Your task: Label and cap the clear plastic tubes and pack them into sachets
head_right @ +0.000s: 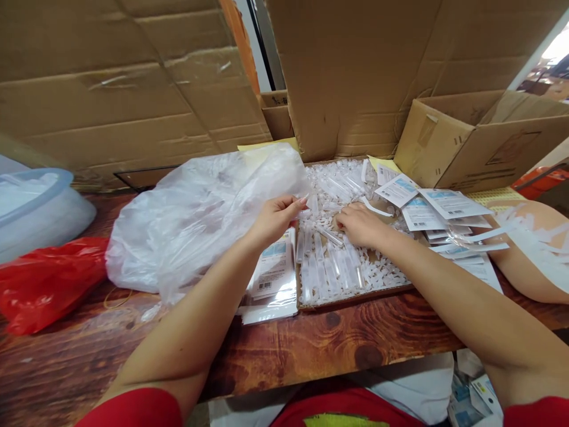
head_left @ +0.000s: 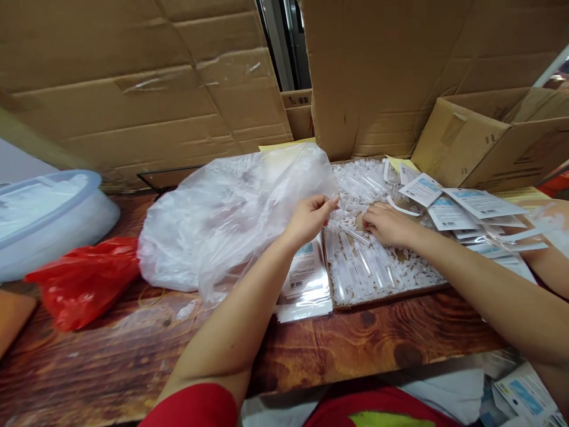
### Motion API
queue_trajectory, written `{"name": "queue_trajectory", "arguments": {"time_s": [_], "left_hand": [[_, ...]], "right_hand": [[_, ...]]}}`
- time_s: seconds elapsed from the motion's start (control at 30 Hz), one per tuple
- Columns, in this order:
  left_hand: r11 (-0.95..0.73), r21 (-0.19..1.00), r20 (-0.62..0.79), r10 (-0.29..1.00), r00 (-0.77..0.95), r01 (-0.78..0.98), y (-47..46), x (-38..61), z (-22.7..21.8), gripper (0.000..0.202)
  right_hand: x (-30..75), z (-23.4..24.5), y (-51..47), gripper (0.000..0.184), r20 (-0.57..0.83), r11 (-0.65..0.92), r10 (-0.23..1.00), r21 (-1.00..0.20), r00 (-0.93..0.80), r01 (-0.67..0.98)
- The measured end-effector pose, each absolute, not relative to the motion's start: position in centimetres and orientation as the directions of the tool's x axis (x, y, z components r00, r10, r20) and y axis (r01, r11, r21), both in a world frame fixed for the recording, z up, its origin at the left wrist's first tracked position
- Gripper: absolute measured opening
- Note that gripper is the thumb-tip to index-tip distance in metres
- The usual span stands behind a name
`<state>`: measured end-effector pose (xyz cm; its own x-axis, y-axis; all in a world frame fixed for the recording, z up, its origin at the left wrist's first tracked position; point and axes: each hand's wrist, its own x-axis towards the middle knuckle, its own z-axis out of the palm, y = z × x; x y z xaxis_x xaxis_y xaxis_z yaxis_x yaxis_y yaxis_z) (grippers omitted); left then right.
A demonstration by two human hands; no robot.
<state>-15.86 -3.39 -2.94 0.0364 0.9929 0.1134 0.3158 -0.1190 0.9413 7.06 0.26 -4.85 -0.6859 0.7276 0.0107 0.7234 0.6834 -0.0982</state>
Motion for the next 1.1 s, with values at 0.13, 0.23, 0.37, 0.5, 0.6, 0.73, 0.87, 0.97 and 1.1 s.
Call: {"name": "queue_trajectory", "arguments": {"time_s": [0.13, 0.23, 0.37, 0.5, 0.6, 0.73, 0.87, 0.97, 1.1], "left_hand": [[-0.093, 0.937, 0.082, 0.996, 0.046, 0.337, -3.9, -15.2, -2.5, 0.040], [-0.064, 0.942, 0.054, 0.998, 0.038, 0.330, -4.1, -15.1, -2.3, 0.037], [-0.070, 0.930, 0.053, 0.997, 0.058, 0.361, -4.0, -15.1, -2.7, 0.041], [-0.104, 0.929, 0.092, 0.994, 0.051, 0.355, -4.1, -14.8, -3.2, 0.051], [-0.117, 0.923, 0.095, 0.992, 0.077, 0.367, -4.5, -14.2, -3.1, 0.051], [-0.182, 0.897, 0.132, 0.980, 0.148, 0.404, -5.2, -13.5, -2.8, 0.048], [-0.201, 0.860, 0.152, 0.978, 0.140, 0.469, -5.5, -13.0, -2.6, 0.046], [-0.213, 0.838, 0.163, 0.976, 0.142, 0.503, -5.7, -12.8, -2.4, 0.045], [-0.250, 0.840, 0.158, 0.961, 0.225, 0.481, -6.3, -12.6, -1.8, 0.047]], "right_hand": [[6.8, -4.6, 0.7, 0.017, 0.033, 0.653, 0.751, -0.182, -0.659, 0.735], [6.9, -4.3, 1.1, 0.016, 0.057, 0.609, 0.789, -0.207, -0.612, 0.766], [7.5, -3.8, 0.6, 0.009, 0.183, 0.512, 0.849, -0.513, -0.495, 0.689], [7.9, -2.5, -1.1, 0.026, 0.271, 0.450, 0.839, -0.833, -0.471, 0.323], [7.6, -1.7, -2.8, 0.030, 0.348, 0.482, 0.812, -0.852, -0.470, 0.203], [7.1, -1.3, -4.6, 0.016, 0.456, 0.601, 0.770, -0.754, -0.445, 0.267], [7.1, -1.6, -5.6, 0.010, 0.546, 0.719, 0.688, -0.600, -0.477, 0.350], [7.4, -1.9, -6.3, 0.011, 0.584, 0.748, 0.659, -0.575, -0.474, 0.330], [7.7, -2.4, -6.6, 0.012, 0.518, 0.617, 0.766, -0.760, -0.381, 0.207]]}}
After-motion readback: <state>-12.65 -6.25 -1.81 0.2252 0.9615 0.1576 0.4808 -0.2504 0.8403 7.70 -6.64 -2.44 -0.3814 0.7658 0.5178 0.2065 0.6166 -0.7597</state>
